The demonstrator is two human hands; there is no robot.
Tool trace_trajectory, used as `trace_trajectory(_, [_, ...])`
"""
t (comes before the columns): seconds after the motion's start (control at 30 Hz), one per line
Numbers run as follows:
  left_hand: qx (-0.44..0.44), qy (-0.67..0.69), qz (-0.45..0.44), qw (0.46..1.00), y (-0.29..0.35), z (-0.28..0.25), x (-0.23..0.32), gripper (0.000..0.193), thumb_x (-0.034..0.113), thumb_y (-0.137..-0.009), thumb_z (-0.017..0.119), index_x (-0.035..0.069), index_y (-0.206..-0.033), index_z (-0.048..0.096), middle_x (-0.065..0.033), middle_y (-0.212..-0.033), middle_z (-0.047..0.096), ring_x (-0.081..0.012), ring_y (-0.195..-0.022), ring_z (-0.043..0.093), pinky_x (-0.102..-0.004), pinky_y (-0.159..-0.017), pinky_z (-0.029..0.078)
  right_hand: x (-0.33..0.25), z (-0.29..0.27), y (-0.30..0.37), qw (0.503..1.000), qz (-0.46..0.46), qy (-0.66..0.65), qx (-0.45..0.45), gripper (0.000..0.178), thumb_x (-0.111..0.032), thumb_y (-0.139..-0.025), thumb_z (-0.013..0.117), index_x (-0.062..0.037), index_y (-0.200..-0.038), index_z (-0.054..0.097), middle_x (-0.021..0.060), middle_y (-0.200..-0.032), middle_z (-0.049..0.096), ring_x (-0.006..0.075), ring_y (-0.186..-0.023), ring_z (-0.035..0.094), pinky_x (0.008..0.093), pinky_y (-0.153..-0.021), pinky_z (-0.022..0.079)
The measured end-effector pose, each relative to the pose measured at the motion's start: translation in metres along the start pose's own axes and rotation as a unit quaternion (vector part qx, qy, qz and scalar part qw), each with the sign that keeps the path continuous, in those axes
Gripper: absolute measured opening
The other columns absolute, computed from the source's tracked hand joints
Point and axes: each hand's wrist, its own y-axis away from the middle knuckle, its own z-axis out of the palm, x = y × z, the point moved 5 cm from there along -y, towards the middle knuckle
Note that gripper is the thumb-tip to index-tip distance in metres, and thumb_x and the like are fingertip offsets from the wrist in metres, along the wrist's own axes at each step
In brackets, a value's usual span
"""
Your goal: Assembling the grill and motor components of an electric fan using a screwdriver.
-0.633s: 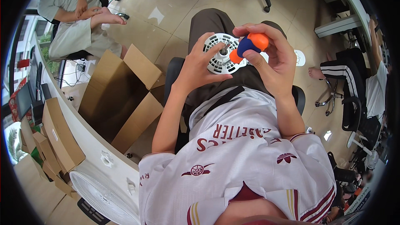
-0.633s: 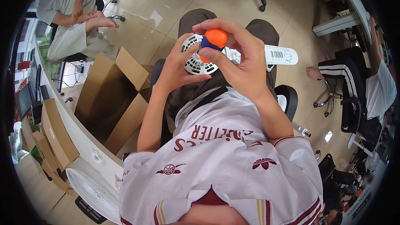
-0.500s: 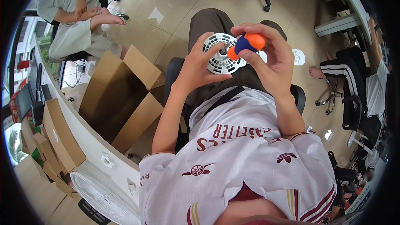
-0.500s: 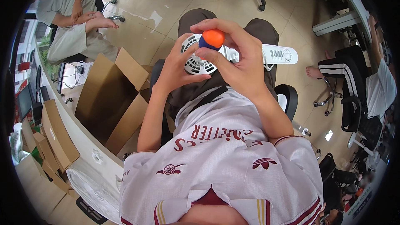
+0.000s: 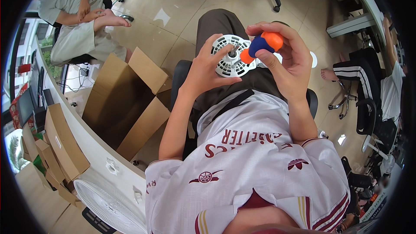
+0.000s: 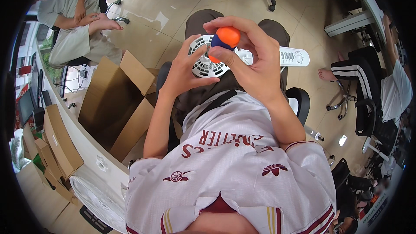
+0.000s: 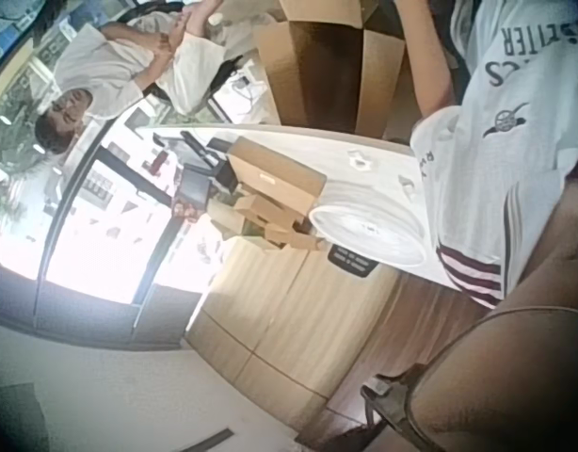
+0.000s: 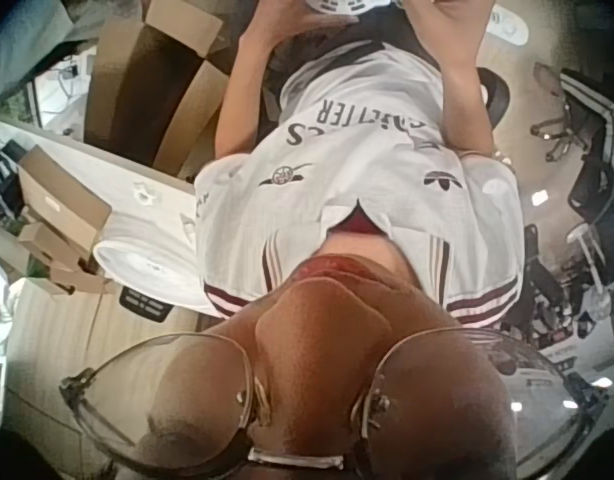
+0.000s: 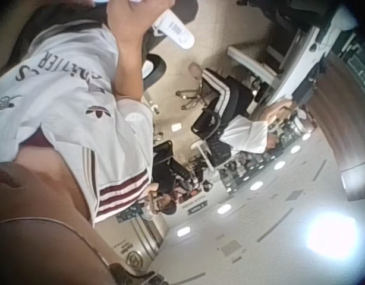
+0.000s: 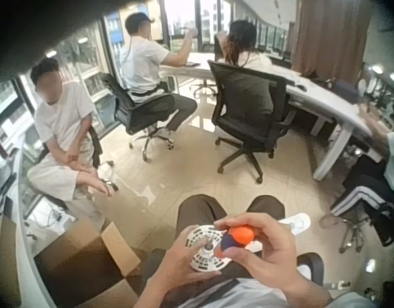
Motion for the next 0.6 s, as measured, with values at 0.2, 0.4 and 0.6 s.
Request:
trace_trajectory(0.2, [0.001,0.006,-0.003,1.000,-0.0002,-0.0009,0.0006,0.087,0.042,-0.061,0.097,0.011,-0.133,0.060,-0.0223,-0.151,0.045,-0.0430,-0.132,0.055,-0.0483,-0.103,0.051,0.0005,0.0024,0.0012,1.000,0.015,0.006,-0.006,0.038,-0.003,-0.089,0.077,0.0006,-0.124,0.064,0.0143,-0.118,0.074,0.0200,-0.108,0.072,0.0312,-0.093,0.058])
trace_trajectory(0.4, [0.004,0.010,0.000,1.000,-0.0010,-0.0022,0.0016,0.087,0.042,-0.061,0.097,0.011,-0.133,0.061,-0.0220,-0.151,0.045,-0.0429,-0.130,0.056,-0.0480,-0.102,0.052,0.0004,0.0036,0.0003,1.000,0.015,0.013,-0.013,0.037,-0.004,-0.089,0.077,0.0002,-0.124,0.065,0.0136,-0.118,0.074,0.0198,-0.107,0.073,0.0307,-0.092,0.058])
trace_trajectory(0.6, [-0.007,0.001,-0.009,1.000,-0.0020,-0.0021,0.0017,0.084,0.043,-0.062,0.096,0.009,-0.132,0.062,-0.0214,-0.152,0.044,-0.0418,-0.131,0.056,-0.0483,-0.102,0.052,-0.0006,0.0060,-0.0044,1.000,0.007,0.001,-0.030,0.040,-0.003,-0.090,0.075,-0.0015,-0.129,0.062,0.0131,-0.119,0.074,0.0216,-0.109,0.072,0.0330,-0.093,0.058])
